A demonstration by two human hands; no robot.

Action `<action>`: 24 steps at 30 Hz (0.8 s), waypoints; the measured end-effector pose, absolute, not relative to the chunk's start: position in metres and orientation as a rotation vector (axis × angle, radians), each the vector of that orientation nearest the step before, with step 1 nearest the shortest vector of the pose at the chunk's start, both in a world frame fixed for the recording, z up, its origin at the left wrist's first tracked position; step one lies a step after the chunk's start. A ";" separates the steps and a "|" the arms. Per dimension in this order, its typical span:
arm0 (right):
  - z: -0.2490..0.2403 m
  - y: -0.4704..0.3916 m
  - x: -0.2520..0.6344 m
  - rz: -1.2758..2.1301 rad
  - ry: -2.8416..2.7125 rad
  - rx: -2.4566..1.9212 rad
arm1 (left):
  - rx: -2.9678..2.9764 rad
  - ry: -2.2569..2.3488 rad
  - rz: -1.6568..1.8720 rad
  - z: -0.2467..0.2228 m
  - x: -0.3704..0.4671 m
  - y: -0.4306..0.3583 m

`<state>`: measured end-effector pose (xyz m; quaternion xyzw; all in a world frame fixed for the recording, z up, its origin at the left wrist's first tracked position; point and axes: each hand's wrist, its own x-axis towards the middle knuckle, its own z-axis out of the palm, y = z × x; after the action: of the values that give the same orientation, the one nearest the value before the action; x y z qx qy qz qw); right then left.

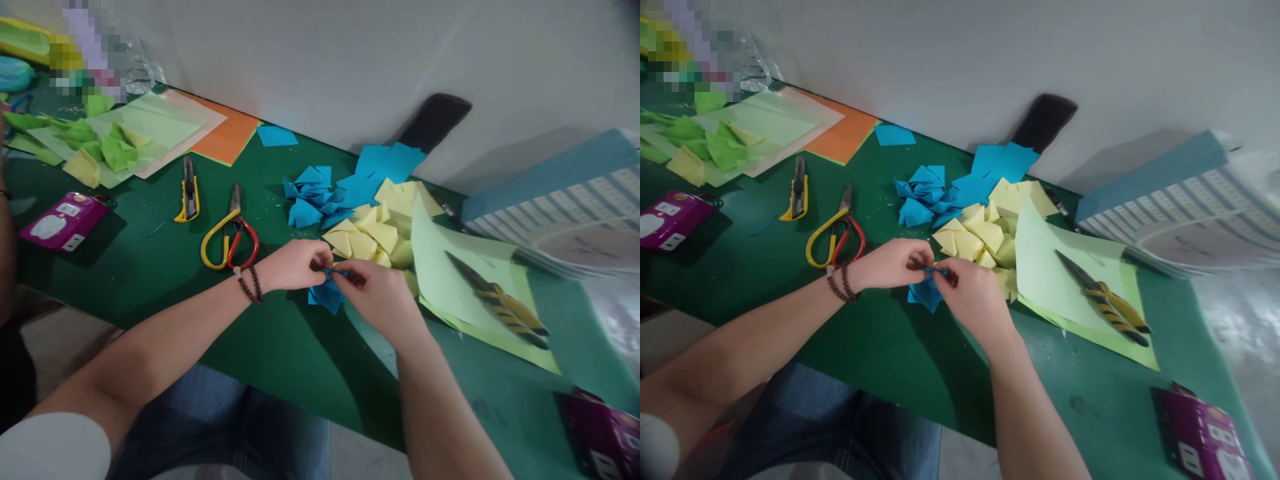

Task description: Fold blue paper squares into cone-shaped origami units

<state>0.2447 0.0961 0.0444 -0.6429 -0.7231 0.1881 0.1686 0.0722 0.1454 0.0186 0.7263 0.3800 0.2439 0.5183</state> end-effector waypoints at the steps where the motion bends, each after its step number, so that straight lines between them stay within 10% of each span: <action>1: 0.044 0.097 0.245 0.545 -2.016 -1.821 | 1.730 0.931 0.608 0.018 0.072 0.146; 24: 0.041 0.100 0.248 0.764 -1.663 -1.796 | 1.648 1.117 0.793 0.020 0.076 0.143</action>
<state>0.2480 0.0998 0.0408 -0.6714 -0.6217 0.2857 0.2847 0.0764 0.1435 0.0200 0.6750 0.4578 0.3249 0.4787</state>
